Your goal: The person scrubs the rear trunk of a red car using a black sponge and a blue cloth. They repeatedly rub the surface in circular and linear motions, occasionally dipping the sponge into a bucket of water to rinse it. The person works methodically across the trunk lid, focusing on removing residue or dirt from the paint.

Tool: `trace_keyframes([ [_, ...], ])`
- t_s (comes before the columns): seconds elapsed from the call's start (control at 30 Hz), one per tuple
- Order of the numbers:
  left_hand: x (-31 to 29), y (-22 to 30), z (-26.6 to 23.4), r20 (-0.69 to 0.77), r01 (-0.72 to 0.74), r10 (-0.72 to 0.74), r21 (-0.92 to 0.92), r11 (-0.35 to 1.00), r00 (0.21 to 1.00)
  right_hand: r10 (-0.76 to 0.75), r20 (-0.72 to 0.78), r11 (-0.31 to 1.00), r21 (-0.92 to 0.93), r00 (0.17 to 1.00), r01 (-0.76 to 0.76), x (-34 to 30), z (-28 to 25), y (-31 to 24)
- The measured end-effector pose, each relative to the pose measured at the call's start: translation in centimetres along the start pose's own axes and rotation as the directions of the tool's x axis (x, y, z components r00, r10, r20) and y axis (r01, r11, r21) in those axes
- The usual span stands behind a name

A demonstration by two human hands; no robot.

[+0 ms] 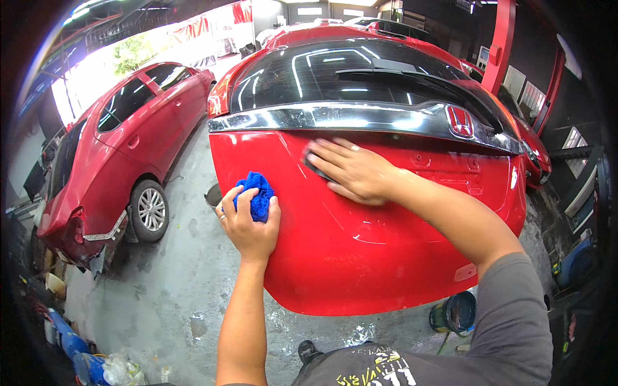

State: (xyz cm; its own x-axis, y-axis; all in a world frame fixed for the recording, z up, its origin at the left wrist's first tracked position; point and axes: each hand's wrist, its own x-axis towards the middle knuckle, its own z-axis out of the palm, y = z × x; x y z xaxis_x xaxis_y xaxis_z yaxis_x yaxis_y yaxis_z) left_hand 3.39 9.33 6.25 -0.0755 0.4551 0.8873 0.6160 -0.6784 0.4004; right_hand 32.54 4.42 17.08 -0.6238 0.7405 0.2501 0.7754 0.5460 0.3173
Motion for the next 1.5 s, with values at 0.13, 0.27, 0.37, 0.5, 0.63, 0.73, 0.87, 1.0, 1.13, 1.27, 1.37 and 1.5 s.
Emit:
trace_keyframes([
  [0.13, -0.1, -0.1, -0.6, 0.008, -0.028, 0.028, 0.016, 0.999, 1.000, -0.034, 0.064, 0.999, -0.005, 0.997, 0.034, 0.7, -0.6, 0.7],
  [0.27, 0.2, -0.1, -0.8, -0.010, -0.013, 0.014, 0.041, 0.999, 1.000, 0.056, 0.319, 0.978, -0.210, 0.946, 0.013, -8.1, -4.6, 2.0],
  [0.37, 0.2, 0.3, -0.4, -0.003, -0.001, 0.001, 0.048, 0.999, 1.000, -0.002, 0.243, 0.990, -0.136, 0.970, 0.036, -5.6, -3.5, 1.8],
  [0.5, -0.1, 0.5, 0.3, -0.004, -0.014, 0.014, 0.012, 1.000, 1.000, -0.060, 0.071, 0.997, 0.049, 0.996, 0.057, 2.5, -0.9, 0.9],
  [0.63, 0.2, -0.7, -1.2, -0.031, -0.027, 0.029, 0.050, 0.998, 0.999, -0.091, 0.210, 0.996, 0.027, 0.974, 0.087, -0.2, -2.8, 1.6],
  [0.73, 0.3, 0.6, -0.3, -0.017, -0.006, 0.007, 0.029, 1.000, 1.000, 0.008, 0.306, 0.994, -0.109, 0.952, 0.027, -6.4, -4.4, 1.2],
  [0.87, 0.0, 0.3, -0.2, -0.015, 0.005, -0.004, 0.036, 0.999, 1.000, -0.046, 0.017, 0.996, 0.071, 0.999, 0.045, 2.4, -0.6, -0.7],
  [1.0, -0.1, 0.0, -0.8, -0.013, -0.005, 0.005, 0.046, 0.999, 1.000, 0.017, -0.051, 0.987, 0.160, 0.999, -0.008, 3.0, -0.4, -2.4],
  [1.13, 0.0, 0.3, -0.2, -0.024, 0.014, -0.014, 0.031, 0.999, 1.000, 0.040, 0.146, 0.975, 0.209, 0.988, -0.070, -6.6, -0.1, -8.2],
  [1.27, -0.1, 0.3, 0.0, -0.005, -0.004, 0.004, 0.055, 0.998, 1.000, 0.146, -0.136, 0.962, 0.253, 0.980, -0.108, -0.7, 1.2, -8.3],
  [1.37, 0.1, 0.8, 0.1, 0.006, -0.014, 0.014, 0.026, 1.000, 1.000, 0.260, -0.261, 0.931, 0.323, 0.930, -0.169, 5.5, 2.3, -5.7],
  [1.5, 0.0, -0.8, -0.5, -0.015, -0.009, 0.009, 0.028, 1.000, 1.000, 0.281, -0.193, 0.934, 0.280, 0.940, -0.222, 0.7, 1.5, -10.1],
])
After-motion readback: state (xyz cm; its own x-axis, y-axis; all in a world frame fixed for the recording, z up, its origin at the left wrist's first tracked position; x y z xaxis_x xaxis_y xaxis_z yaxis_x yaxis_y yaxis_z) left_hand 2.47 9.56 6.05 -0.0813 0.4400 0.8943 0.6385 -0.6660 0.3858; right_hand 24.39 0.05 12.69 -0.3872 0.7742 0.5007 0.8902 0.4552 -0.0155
